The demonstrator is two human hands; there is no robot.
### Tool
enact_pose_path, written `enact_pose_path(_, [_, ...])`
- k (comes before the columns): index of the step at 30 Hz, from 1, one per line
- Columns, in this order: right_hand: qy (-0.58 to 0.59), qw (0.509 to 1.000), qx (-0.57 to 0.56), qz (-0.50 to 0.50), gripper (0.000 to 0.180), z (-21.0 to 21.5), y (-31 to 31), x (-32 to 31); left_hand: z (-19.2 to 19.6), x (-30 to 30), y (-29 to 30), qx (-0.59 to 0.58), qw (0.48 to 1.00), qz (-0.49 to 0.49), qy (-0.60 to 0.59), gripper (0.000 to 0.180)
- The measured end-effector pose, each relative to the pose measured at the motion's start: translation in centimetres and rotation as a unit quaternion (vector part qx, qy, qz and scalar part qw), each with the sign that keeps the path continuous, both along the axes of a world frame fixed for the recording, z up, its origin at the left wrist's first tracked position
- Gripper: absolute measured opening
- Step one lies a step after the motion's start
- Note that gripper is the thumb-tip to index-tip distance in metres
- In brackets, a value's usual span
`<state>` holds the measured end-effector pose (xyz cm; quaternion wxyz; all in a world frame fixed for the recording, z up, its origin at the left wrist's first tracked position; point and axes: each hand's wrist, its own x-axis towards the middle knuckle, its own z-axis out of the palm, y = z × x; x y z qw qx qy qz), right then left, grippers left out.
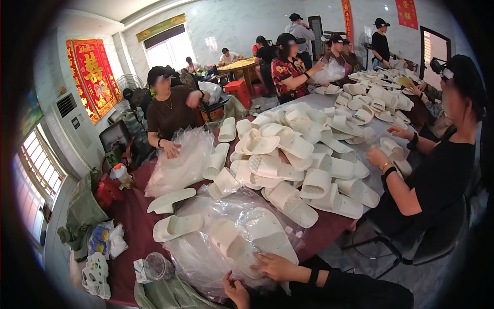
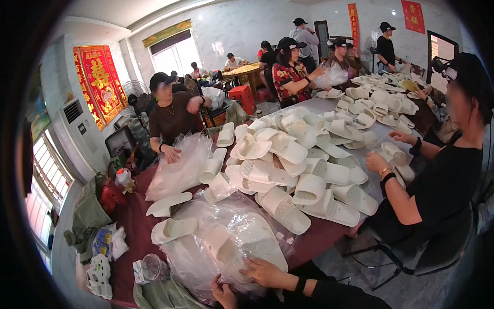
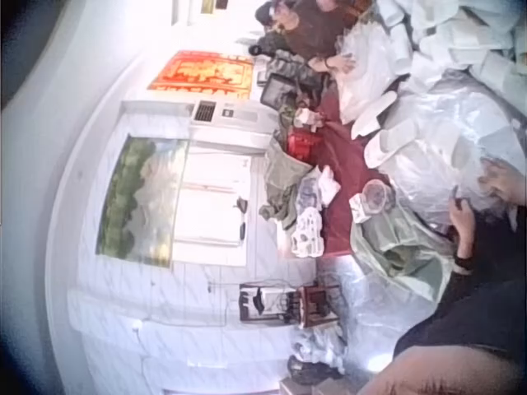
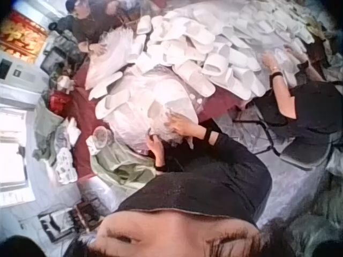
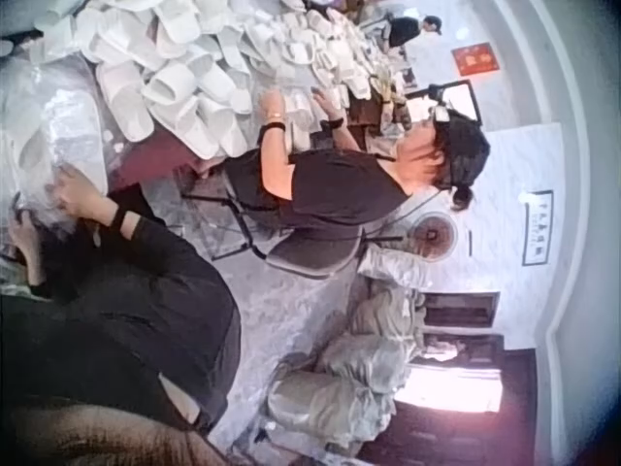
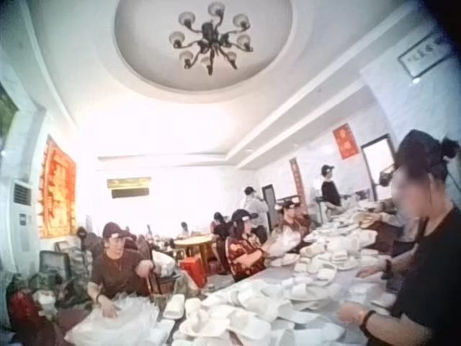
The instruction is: Packing finished white sandals into plastic bags at a manufacturing facility.
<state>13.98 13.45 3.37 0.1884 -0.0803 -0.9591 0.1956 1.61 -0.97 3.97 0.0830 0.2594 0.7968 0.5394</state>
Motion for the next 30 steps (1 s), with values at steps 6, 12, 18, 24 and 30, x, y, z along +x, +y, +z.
enact_pose_path(6, [0.003, 0.998, 0.007, -0.068, 0.045, 0.1, -0.9, -1.4, -2.0, -1.1, 0.0, -0.011, 0.998, -0.04, -0.053, 0.032])
enact_pose_path(12, [-0.064, 0.993, 0.062, -0.078, 0.049, 1.3, -2.0, -2.0, 0.3, -0.6, -0.2, -0.041, 0.999, -0.028, -0.012, 0.032])
enact_pose_path(18, [-0.047, 0.991, 0.089, -0.093, 0.051, -1.0, -2.9, -2.9, -4.4, -3.2, -0.4, 0.02, 0.986, -0.027, -0.163, 0.028])
enact_pose_path(24, [0.019, 0.993, 0.033, -0.113, 0.051, -0.5, -2.7, -3.4, -4.8, -4.1, -0.4, 0.102, 0.994, 0.043, -0.019, 0.03])
enact_pose_path(30, [-0.012, 0.999, -0.015, -0.03, 0.057, 0.7, 0.3, 1.1, -1.2, -3.4, -0.8, 0.024, 0.998, 0.054, -0.021, 0.036])
